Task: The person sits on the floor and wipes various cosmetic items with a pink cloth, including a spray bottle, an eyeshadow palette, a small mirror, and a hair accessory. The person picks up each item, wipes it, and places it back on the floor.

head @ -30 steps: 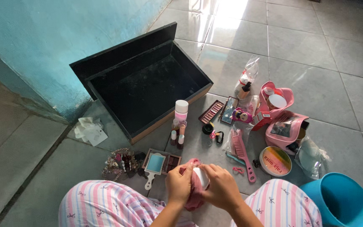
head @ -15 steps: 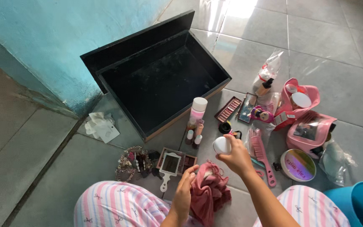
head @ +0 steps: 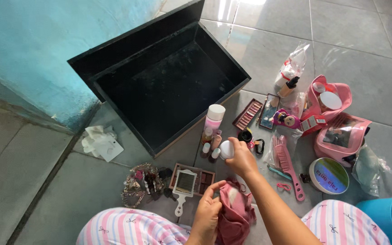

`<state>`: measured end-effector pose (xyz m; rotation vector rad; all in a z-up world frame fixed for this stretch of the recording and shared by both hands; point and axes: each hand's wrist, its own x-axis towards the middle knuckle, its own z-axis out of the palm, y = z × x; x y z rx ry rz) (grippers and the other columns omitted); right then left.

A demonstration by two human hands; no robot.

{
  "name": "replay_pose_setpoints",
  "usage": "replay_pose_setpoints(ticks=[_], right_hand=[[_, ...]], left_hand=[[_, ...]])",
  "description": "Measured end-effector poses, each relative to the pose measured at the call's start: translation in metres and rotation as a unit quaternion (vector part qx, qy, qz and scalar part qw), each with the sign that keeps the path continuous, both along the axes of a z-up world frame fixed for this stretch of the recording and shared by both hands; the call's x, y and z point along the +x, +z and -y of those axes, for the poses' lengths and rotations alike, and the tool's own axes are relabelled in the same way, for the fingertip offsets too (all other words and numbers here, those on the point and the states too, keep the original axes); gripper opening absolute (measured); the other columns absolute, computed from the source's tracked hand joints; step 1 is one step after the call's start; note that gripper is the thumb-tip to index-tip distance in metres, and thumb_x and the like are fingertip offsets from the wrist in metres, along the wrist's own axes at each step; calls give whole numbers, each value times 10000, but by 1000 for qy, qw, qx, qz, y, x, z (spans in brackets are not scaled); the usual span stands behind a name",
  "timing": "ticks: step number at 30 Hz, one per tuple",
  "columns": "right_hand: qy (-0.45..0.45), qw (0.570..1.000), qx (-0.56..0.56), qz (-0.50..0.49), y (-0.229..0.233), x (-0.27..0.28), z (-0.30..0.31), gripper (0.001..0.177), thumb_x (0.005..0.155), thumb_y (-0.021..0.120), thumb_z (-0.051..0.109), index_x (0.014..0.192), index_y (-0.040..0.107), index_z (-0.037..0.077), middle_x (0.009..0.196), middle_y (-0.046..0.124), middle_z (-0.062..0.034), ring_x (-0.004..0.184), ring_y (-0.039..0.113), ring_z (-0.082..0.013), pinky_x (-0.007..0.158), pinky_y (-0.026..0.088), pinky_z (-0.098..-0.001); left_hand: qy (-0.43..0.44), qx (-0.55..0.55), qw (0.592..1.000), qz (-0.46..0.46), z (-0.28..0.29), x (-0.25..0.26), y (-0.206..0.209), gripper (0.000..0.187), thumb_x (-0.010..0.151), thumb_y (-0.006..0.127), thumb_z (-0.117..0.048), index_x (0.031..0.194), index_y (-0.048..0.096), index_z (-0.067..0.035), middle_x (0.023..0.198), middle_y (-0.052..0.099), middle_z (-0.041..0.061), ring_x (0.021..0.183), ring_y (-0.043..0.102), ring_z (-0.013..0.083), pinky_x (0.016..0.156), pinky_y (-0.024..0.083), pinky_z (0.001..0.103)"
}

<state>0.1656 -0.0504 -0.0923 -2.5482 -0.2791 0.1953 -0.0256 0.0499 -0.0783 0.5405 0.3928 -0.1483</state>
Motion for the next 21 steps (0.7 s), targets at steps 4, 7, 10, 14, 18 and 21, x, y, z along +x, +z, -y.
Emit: replay_pose_setpoints(ticks=[4, 7, 10, 14, 18, 21], right_hand=[[12, 1000, 16, -14, 2, 0, 1, 794, 653, 744, 83, 1399, 502, 213, 1267, 599, -168, 1143, 621, -392, 941, 513, -454], [77, 991, 100, 37, 0, 8, 13, 799, 607, 730, 45, 1373, 527, 149, 1205, 629, -190, 1133, 627, -393, 953, 511, -448], [11, 996, 61, 67, 3, 28, 34, 564, 703, 702, 91, 1259, 643, 164, 1138, 704, -124, 1095, 686, -345, 956, 538, -432], [-47, 995, -52, 72, 11, 38, 53, 355, 828, 693, 206, 1181, 718, 231, 1163, 658, -101, 1002, 690, -334, 851, 552, -455], [-25, 990, -123, 67, 15, 35, 57, 314, 842, 723, 307, 1150, 724, 243, 1149, 622, -104, 979, 685, -318, 780, 562, -461], [-34, 986, -155, 54, 5, 30, 66, 263, 874, 729, 350, 1112, 733, 236, 1146, 630, -91, 971, 691, -310, 780, 567, -452]], left_hand=[[24, 7, 998, -58, 1, 3, -7, 476, 868, 550, 95, 1306, 470, -72, 1074, 745, 137, 913, 723, 165, 809, 582, 293], [29, -47, 997, -57, 1, 3, -10, 377, 906, 634, -25, 1242, 467, -69, 1089, 723, 136, 936, 720, 188, 844, 589, 340], [14, -91, 996, -15, 1, 3, -3, 361, 938, 677, -189, 1203, 493, -29, 1100, 709, 117, 981, 726, 198, 900, 613, 367], [-62, -196, 978, -25, 3, 2, 23, 482, 899, 694, -332, 1239, 596, -4, 1086, 717, 145, 947, 741, 256, 864, 629, 411], [-80, -172, 982, 21, 4, 7, 34, 517, 946, 706, -341, 1309, 591, 8, 1163, 705, 136, 978, 730, 270, 888, 619, 419], [-61, -151, 986, 29, 2, 8, 23, 615, 908, 687, -407, 1347, 578, 9, 1215, 706, 160, 1042, 737, 272, 928, 614, 421]])
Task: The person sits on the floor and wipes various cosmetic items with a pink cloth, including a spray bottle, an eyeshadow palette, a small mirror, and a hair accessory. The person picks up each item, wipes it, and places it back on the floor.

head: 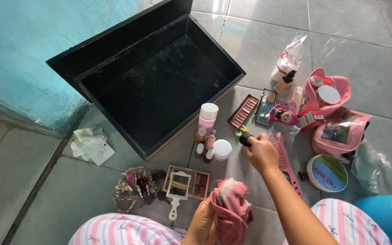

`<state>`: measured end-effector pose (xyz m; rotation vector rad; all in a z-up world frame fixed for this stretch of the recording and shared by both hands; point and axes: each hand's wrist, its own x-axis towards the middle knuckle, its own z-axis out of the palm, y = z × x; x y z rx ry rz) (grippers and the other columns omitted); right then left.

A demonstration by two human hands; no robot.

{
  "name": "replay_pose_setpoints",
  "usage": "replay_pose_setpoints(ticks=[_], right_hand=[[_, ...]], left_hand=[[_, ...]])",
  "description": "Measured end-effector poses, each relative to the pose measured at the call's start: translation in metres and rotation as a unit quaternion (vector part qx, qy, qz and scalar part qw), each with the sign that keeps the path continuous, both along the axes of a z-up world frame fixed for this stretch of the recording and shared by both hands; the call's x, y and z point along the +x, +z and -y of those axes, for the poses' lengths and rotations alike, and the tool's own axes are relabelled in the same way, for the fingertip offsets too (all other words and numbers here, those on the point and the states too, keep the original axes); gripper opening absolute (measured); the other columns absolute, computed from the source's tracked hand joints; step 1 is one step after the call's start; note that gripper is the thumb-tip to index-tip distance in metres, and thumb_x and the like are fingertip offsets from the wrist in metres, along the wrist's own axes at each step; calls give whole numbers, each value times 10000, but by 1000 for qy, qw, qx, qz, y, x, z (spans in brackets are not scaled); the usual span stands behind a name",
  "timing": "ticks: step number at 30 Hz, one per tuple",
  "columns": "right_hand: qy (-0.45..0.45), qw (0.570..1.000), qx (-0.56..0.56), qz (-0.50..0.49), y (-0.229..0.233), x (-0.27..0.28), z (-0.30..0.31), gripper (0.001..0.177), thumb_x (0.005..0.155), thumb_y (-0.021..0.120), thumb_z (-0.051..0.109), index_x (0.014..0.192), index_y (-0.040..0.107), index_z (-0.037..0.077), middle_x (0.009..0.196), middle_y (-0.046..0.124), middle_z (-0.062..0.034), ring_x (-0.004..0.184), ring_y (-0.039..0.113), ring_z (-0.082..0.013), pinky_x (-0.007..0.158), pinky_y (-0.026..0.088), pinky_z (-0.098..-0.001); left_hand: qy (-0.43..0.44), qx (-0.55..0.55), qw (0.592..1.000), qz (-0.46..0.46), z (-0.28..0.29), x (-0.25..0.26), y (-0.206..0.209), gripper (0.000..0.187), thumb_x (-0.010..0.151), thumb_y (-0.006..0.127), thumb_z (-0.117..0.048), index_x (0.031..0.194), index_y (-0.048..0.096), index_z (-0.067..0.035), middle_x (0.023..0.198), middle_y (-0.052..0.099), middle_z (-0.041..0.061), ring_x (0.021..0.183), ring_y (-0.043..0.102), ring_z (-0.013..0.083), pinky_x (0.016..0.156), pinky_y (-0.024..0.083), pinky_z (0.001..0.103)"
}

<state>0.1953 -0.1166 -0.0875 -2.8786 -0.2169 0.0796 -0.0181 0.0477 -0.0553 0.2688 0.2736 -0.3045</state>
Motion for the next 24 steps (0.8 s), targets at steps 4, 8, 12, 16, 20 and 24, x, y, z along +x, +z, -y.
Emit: replay_pose_setpoints(ticks=[4, 8, 12, 16, 20, 24], right_hand=[[2, 991, 105, 85, -22, 7, 38, 252, 812, 769, 305, 1038, 778, 194, 1061, 668, -99, 883, 698, -310, 754, 555, -448], [-102, 892, 426, -110, -29, 32, 77, 216, 909, 724, 260, 1038, 742, 88, 914, 742, -49, 820, 706, -226, 727, 533, -382], [-222, 681, 642, -274, -7, 27, 80, 216, 969, 622, 308, 1062, 683, 123, 957, 703, -31, 777, 673, -201, 676, 518, -365], [-159, 590, 706, -358, 39, -2, 34, 280, 964, 567, 364, 1065, 653, 117, 932, 715, -53, 765, 702, -230, 768, 592, -384], [-57, 622, 665, -410, 76, -43, -43, 261, 910, 643, 289, 1096, 654, 106, 981, 735, -54, 839, 712, -195, 781, 572, -376], [84, 756, 488, -429, 93, -78, -133, 268, 899, 757, 230, 1100, 728, 54, 924, 696, -36, 823, 679, -164, 744, 572, -363]], left_hand=[[16, 0, 999, 39, 1, -4, -22, 665, 888, 661, -462, 1356, 578, 4, 1246, 711, 145, 1115, 725, 248, 984, 606, 405], [-18, 58, 998, 30, 2, -5, -26, 513, 1036, 563, -386, 1345, 605, 21, 1191, 710, 173, 1038, 706, 268, 814, 567, 384], [-4, 29, 999, -41, 3, 0, -5, 455, 1030, 503, -329, 1317, 621, 2, 1200, 717, 141, 1047, 718, 245, 915, 600, 383], [27, -28, 997, -64, -5, 4, 16, 456, 1009, 445, -340, 1275, 642, -26, 1180, 731, 131, 1041, 721, 257, 928, 588, 395], [52, -51, 997, -5, -8, 0, 0, 441, 1003, 450, -385, 1193, 654, -44, 1080, 722, 128, 948, 701, 265, 852, 571, 405], [153, 174, 969, -86, 2, 5, -44, 441, 1081, 521, -372, 1263, 659, 5, 1050, 618, 46, 949, 571, 153, 821, 462, 311]])
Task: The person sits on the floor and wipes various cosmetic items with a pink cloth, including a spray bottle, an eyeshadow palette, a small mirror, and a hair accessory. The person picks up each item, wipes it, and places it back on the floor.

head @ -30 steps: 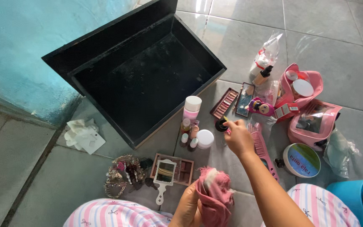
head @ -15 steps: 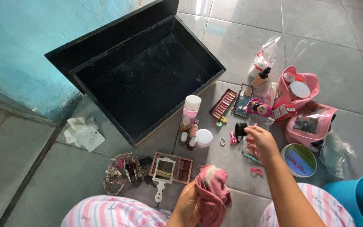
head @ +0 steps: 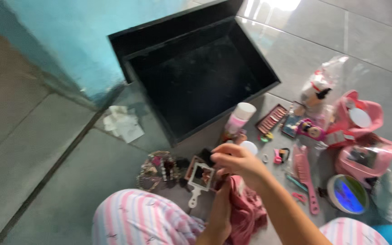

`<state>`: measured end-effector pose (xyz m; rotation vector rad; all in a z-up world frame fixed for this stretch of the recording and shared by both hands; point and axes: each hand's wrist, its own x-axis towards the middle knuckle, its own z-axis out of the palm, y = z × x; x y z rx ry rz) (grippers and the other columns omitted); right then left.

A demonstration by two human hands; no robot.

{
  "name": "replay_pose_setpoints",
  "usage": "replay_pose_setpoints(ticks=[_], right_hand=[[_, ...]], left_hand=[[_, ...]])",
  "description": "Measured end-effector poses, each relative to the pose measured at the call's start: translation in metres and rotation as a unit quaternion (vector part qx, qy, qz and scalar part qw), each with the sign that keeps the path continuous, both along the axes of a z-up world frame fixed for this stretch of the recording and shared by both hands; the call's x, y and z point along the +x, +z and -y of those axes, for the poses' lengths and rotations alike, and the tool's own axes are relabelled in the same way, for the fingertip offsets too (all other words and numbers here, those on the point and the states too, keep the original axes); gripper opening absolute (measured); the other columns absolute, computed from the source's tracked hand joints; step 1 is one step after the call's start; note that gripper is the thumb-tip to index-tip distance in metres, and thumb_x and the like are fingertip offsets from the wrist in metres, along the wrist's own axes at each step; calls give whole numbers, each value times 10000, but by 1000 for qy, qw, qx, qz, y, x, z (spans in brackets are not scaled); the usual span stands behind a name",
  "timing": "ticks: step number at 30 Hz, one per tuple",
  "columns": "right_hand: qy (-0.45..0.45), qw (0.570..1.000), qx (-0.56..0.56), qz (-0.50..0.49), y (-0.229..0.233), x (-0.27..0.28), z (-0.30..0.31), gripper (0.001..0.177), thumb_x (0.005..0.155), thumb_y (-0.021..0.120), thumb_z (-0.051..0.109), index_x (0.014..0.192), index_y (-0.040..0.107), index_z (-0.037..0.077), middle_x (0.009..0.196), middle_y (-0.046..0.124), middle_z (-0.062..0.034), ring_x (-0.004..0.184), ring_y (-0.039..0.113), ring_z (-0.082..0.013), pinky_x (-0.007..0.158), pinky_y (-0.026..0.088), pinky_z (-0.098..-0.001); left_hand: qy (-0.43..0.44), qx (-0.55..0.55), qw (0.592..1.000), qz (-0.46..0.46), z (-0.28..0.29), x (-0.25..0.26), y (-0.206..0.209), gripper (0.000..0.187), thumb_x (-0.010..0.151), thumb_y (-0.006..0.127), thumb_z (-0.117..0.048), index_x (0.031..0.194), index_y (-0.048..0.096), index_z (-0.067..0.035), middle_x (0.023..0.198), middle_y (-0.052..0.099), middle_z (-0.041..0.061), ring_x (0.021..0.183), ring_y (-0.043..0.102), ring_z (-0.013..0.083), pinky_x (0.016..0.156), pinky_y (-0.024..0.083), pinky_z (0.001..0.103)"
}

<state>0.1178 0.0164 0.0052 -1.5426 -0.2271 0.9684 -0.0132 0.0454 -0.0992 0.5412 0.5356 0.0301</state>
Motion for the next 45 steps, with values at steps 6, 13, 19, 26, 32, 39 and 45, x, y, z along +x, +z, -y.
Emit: replay_pose_setpoints(ticks=[6, 13, 19, 26, 32, 39, 45], right_hand=[[138, 898, -115, 401, -1, -52, -115, 233, 783, 803, 172, 1000, 790, 87, 947, 622, -86, 857, 700, -248, 768, 570, -352], [193, 812, -158, 528, -14, -77, -166, 253, 813, 708, 64, 1044, 776, 137, 1005, 565, -151, 930, 647, -347, 784, 545, -443], [209, 808, -186, 518, -19, -71, -160, 235, 822, 706, 94, 1042, 780, 130, 1017, 563, -160, 903, 652, -356, 771, 545, -443], [168, 847, -117, 490, -3, -54, -126, 224, 845, 718, 123, 1058, 785, 115, 962, 663, -87, 824, 709, -249, 737, 577, -354], [23, 960, -34, 276, -11, -12, -7, 191, 890, 689, 115, 1040, 779, 37, 941, 741, -30, 817, 696, -114, 691, 558, -257], [-265, 940, -104, 187, -65, 76, 159, 199, 949, 696, 154, 1059, 769, 5, 881, 735, -58, 740, 656, -126, 623, 513, -271], [-241, 867, -354, 257, -133, 99, 175, 239, 833, 741, 132, 1058, 805, 85, 888, 779, -91, 747, 733, -195, 689, 581, -349]], left_hand=[[46, 68, 995, -63, 7, 12, -41, 440, 1083, 529, -396, 1180, 644, 17, 937, 572, 70, 844, 542, 182, 723, 438, 343], [117, 36, 992, -43, 23, 30, -45, 420, 1082, 542, -382, 1115, 651, 23, 888, 591, 91, 775, 559, 214, 681, 450, 378], [172, 40, 983, -43, 10, 12, -84, 411, 1081, 552, -369, 1059, 657, 28, 847, 607, 108, 716, 573, 242, 645, 462, 407], [151, 153, 975, -48, -29, -9, -58, 488, 1104, 541, -406, 957, 674, 40, 772, 602, 140, 625, 563, 271, 597, 453, 450], [20, 647, 759, -72, -74, -16, 58, 390, 895, 702, -363, 828, 698, 22, 871, 656, 240, 800, 650, 426, 678, 517, 512], [125, 732, 670, -8, -156, -16, 125, 161, 915, 674, -184, 950, 750, -47, 881, 722, 137, 767, 704, 290, 700, 555, 394], [159, 634, 745, -134, -190, -6, 98, 175, 964, 641, -170, 962, 764, -45, 807, 767, 81, 695, 730, 160, 663, 551, 302]])
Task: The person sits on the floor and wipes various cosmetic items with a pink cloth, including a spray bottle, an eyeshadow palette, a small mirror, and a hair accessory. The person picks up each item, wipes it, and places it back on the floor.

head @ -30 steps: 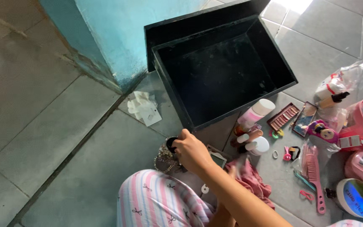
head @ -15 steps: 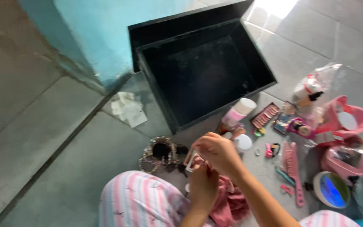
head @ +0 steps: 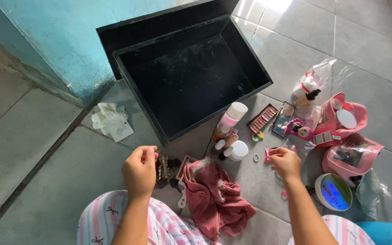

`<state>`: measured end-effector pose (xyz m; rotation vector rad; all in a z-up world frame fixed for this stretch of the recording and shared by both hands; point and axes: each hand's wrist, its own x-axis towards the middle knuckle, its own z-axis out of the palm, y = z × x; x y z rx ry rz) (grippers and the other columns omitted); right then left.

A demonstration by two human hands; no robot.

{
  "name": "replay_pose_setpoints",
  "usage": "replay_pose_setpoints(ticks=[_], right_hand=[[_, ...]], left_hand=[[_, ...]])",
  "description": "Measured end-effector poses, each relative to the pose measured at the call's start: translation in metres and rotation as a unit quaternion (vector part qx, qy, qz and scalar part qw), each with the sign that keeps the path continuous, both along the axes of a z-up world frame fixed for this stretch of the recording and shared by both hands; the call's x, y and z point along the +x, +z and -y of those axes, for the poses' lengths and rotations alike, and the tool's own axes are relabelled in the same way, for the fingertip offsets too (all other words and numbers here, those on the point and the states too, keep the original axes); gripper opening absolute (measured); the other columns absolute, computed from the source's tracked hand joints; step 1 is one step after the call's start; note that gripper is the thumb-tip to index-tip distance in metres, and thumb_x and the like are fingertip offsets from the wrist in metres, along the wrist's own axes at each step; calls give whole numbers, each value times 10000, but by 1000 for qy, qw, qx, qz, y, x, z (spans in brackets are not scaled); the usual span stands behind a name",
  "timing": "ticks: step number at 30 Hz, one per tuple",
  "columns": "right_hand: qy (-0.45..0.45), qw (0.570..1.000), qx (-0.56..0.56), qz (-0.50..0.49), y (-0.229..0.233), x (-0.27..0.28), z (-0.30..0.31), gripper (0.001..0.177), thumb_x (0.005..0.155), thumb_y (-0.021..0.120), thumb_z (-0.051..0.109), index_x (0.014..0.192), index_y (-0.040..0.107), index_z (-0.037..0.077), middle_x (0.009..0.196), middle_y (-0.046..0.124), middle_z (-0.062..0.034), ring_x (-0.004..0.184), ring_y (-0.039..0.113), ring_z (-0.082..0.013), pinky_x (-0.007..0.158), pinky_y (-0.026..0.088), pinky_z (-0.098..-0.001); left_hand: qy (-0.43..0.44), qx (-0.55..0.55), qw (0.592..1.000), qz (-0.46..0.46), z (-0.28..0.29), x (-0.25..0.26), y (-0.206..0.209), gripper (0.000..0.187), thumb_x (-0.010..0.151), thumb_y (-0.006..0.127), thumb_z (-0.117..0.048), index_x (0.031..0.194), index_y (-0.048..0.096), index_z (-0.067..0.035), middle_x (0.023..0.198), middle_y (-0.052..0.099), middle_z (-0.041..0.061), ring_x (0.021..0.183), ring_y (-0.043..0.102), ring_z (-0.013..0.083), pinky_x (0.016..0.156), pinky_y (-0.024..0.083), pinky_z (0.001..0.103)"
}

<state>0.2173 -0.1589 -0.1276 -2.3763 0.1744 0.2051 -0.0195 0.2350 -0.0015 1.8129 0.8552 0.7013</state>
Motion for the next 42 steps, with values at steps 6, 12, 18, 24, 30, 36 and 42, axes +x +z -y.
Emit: replay_pose_setpoints(ticks=[6, 12, 18, 24, 30, 36, 42], right_hand=[[64, 956, -210, 192, -27, -24, -24, 164, 848, 743, 171, 1000, 790, 133, 944, 724, -170, 861, 702, -359, 757, 553, -466], [36, 975, -158, 155, -11, -26, -15, 171, 803, 760, 219, 922, 758, 96, 908, 729, -141, 861, 724, -313, 805, 562, -433], [21, 981, -82, 174, -4, -20, -16, 235, 815, 777, 269, 937, 744, 71, 910, 766, -126, 851, 742, -280, 787, 570, -423], [58, 985, -100, 131, -27, -33, -42, 239, 825, 766, 254, 981, 753, 74, 888, 772, -143, 822, 739, -307, 750, 560, -427], [36, 997, -68, 12, -45, -35, -36, 182, 876, 762, 217, 967, 763, 59, 880, 782, -123, 782, 748, -247, 731, 568, -379], [-96, 800, 572, -154, -14, 6, 43, 132, 934, 697, 106, 1026, 708, 11, 915, 728, -71, 799, 679, -148, 711, 552, -264], [-43, 782, 601, -160, 38, 11, 102, 180, 891, 614, 91, 1045, 692, 42, 892, 719, -80, 737, 678, -151, 653, 565, -249]], left_hand=[[-20, -83, 996, 24, -5, 9, -22, 184, 959, 633, -155, 936, 767, -31, 763, 764, 51, 694, 720, 112, 659, 559, 273], [-143, -51, 988, -31, 24, 13, -15, 172, 913, 670, -170, 900, 778, -36, 690, 749, 61, 598, 689, 122, 558, 541, 297], [-230, -88, 969, -6, 43, 27, -16, 149, 893, 686, -156, 897, 752, -23, 674, 737, 57, 575, 691, 105, 539, 544, 273], [-222, -152, 963, -29, 45, 27, -11, 157, 908, 662, -146, 920, 735, -7, 662, 727, 62, 523, 678, 139, 499, 529, 295], [-250, -49, 967, 20, 71, 23, -3, 144, 898, 669, -125, 940, 744, -10, 738, 734, 38, 620, 677, 99, 577, 537, 261], [-327, -145, 934, 14, 113, 25, -16, 157, 905, 689, -149, 939, 759, -12, 727, 735, 40, 633, 657, 80, 586, 524, 252], [-351, -204, 914, 7, 144, 43, -28, 173, 923, 664, -154, 971, 760, -18, 729, 726, 25, 664, 628, 63, 604, 512, 239]])
